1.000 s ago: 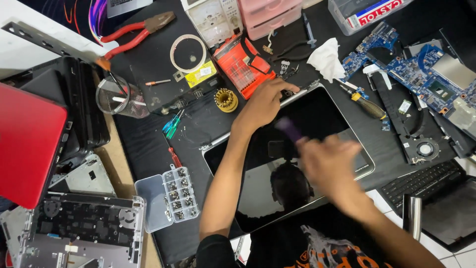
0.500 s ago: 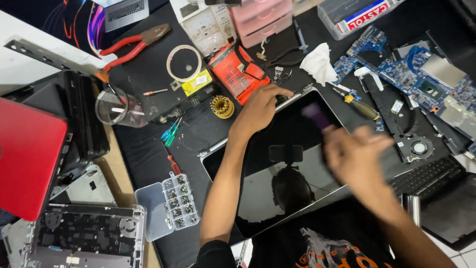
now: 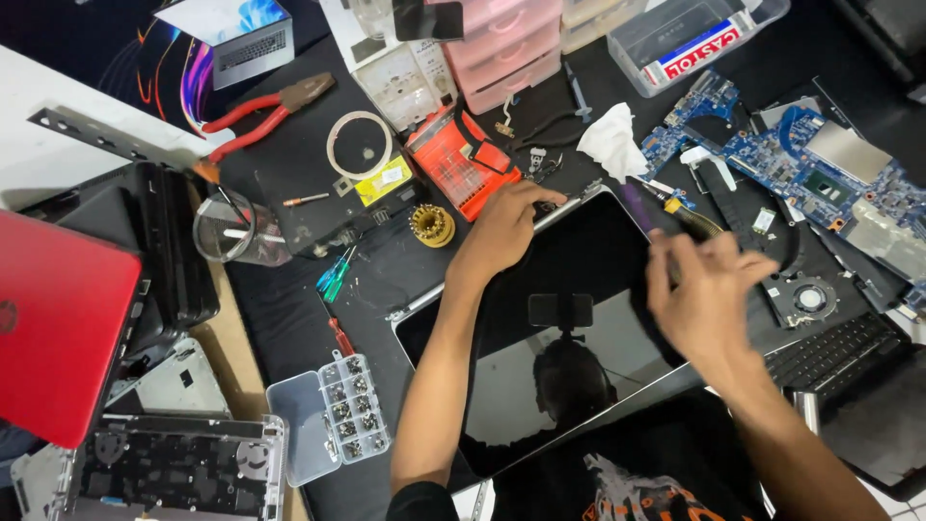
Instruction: Cleaning a laptop screen with a brush and cloth and inspecting the screen assembly on a repair bench.
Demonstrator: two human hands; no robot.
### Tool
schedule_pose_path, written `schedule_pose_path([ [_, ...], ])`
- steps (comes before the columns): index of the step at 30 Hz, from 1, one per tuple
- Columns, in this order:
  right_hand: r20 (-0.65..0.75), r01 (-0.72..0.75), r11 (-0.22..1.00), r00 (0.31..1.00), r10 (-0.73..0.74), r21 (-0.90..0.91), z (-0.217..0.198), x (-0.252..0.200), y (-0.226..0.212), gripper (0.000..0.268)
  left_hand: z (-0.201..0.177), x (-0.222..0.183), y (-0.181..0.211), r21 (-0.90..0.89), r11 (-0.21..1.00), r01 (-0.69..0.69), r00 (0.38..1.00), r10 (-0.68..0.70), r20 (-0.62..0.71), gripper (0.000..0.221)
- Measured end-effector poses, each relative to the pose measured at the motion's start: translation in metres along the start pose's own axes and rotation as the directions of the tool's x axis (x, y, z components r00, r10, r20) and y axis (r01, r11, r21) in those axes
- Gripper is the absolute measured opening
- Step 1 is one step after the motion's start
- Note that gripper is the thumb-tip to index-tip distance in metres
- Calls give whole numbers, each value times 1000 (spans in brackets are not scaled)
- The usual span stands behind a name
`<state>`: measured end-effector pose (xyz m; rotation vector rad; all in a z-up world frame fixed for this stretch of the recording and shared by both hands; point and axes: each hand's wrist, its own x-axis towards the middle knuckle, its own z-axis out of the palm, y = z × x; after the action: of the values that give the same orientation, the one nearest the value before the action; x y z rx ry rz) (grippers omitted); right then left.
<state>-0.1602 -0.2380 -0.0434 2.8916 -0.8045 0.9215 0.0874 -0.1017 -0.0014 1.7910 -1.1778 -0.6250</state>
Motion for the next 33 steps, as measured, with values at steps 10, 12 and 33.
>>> schedule_pose_path([
  [10,48,32,995,998,-37,98,-3,26,-7,9,-1,0,8,18,1000,-7,1000,7,-2,42],
  [12,136,4,982,990,-30,188,-4,23,-12,11,1,0,6,20,1000,20,1000,-20,-2,43],
  [33,441,-176,964,895,72,200,-4,40,-69,20,9,1,12,119,993,15,999,-10,-36,24],
])
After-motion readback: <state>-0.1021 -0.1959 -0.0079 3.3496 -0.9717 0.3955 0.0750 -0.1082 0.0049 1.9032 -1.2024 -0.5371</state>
